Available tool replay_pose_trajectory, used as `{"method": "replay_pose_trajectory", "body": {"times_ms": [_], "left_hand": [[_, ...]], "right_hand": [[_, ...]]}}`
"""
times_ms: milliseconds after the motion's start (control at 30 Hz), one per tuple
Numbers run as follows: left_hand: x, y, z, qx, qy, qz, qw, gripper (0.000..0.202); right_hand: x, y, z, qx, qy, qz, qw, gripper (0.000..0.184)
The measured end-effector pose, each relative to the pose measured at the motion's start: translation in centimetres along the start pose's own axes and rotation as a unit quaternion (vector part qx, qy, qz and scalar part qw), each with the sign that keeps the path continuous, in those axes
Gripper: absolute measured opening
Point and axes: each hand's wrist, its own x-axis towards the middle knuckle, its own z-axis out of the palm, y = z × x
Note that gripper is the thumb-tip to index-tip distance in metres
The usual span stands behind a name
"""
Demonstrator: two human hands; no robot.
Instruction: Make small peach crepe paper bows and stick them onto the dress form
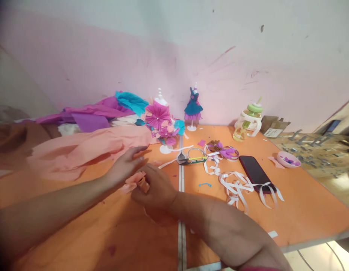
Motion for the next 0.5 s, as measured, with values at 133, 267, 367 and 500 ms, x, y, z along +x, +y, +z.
{"method": "replay_pose_trajectory", "body": {"times_ms": [133,267,367,500], "left_hand": [[-4.3,0.5,-2.6,-0.042,-0.024,0.075,0.996,0.032],[-5.5,0.7,-3.3,-0.04,-0.066,0.128,0.989,0.028],[-5.6,1.1,-2.9,-0.057,-0.091,0.113,0.988,0.025],[-6.0,1.6,-2.5,-0.078,-0.096,0.095,0.988,0.023]], "right_hand": [[0.1,-0.3,0.2,0.02,0.027,0.067,0.997,0.012],[0.2,-0.4,0.5,0.049,0.05,0.153,0.986,0.011],[0.4,-0.4,0.5,0.056,0.058,0.179,0.981,0.013],[0.5,-0.4,0.6,0.048,0.047,0.205,0.976,0.009]]}}
